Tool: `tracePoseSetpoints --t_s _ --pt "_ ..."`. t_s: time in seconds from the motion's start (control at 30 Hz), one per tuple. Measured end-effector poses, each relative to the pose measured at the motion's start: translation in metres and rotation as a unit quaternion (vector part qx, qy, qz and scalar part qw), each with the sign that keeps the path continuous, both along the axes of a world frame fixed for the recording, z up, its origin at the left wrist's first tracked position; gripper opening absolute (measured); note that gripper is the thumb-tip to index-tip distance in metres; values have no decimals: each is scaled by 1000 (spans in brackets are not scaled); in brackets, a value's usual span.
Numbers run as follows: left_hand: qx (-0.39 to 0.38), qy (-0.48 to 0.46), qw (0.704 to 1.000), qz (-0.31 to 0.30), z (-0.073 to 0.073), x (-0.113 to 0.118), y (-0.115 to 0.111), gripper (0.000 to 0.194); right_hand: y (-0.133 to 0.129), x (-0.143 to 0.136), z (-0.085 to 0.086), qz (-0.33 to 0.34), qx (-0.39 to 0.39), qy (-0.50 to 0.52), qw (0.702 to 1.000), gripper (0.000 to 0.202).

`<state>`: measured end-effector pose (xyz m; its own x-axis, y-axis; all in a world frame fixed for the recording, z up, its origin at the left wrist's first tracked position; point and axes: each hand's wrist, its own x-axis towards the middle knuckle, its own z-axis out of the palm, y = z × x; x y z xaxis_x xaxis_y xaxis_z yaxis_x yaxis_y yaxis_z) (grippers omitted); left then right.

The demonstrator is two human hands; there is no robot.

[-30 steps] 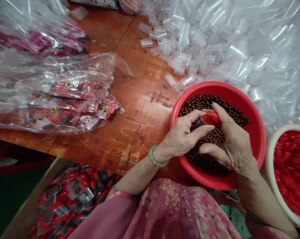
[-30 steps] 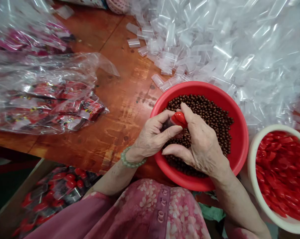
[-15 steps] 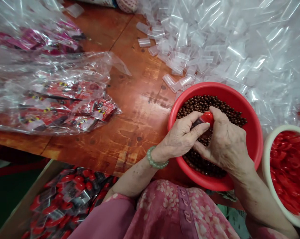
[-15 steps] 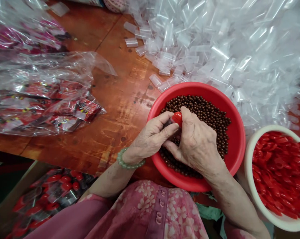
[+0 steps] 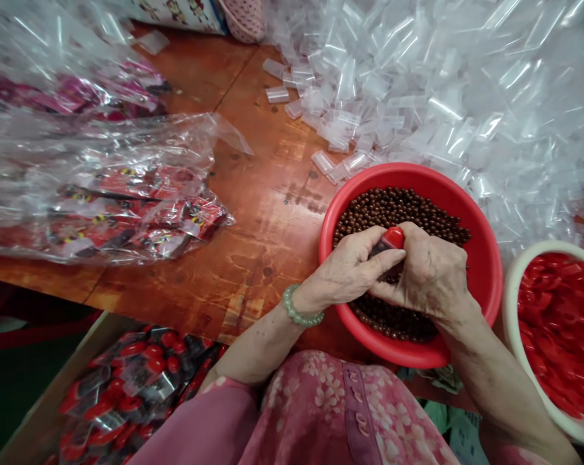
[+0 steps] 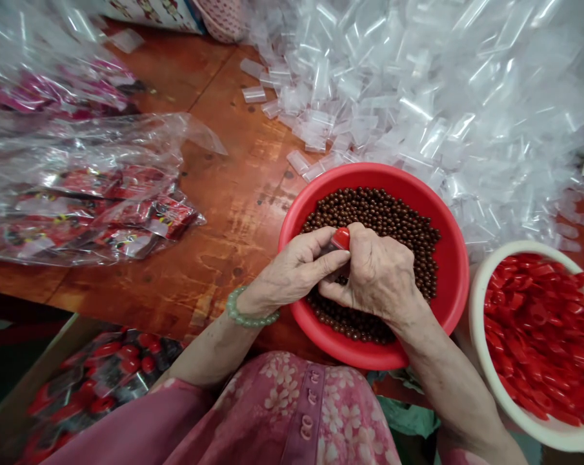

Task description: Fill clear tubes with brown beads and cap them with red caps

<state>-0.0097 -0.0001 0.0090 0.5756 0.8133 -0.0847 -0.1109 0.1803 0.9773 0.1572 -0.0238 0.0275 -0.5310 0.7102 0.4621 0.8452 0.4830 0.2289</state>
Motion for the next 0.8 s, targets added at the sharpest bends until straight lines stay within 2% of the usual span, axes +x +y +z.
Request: tracePoseSetpoints --t_s 0.2,0.4,0.53,0.63,0.7,0.8 --pt "-44 -40 998 -21 -4 1 2 33 3 3 -1 18 6 10 1000 37" --pt "-70 -71 995 27 -5 4 1 28 5 -1 -7 -6 -12 21 1000 42" --pt "-50 -94 993 58 -7 7 0 50 6 5 -13 16 -57 60 996 56" --pt "-90 -124 988 2 -7 5 1 59 6 12 -14 37 -104 110 988 64" --pt "-108 -130 985 -31 -6 4 2 51 5 15 -14 54 -120 137 982 71" --pt "-65 -75 995 -22 -6 3 3 30 2 14 -15 77 -102 141 982 78"
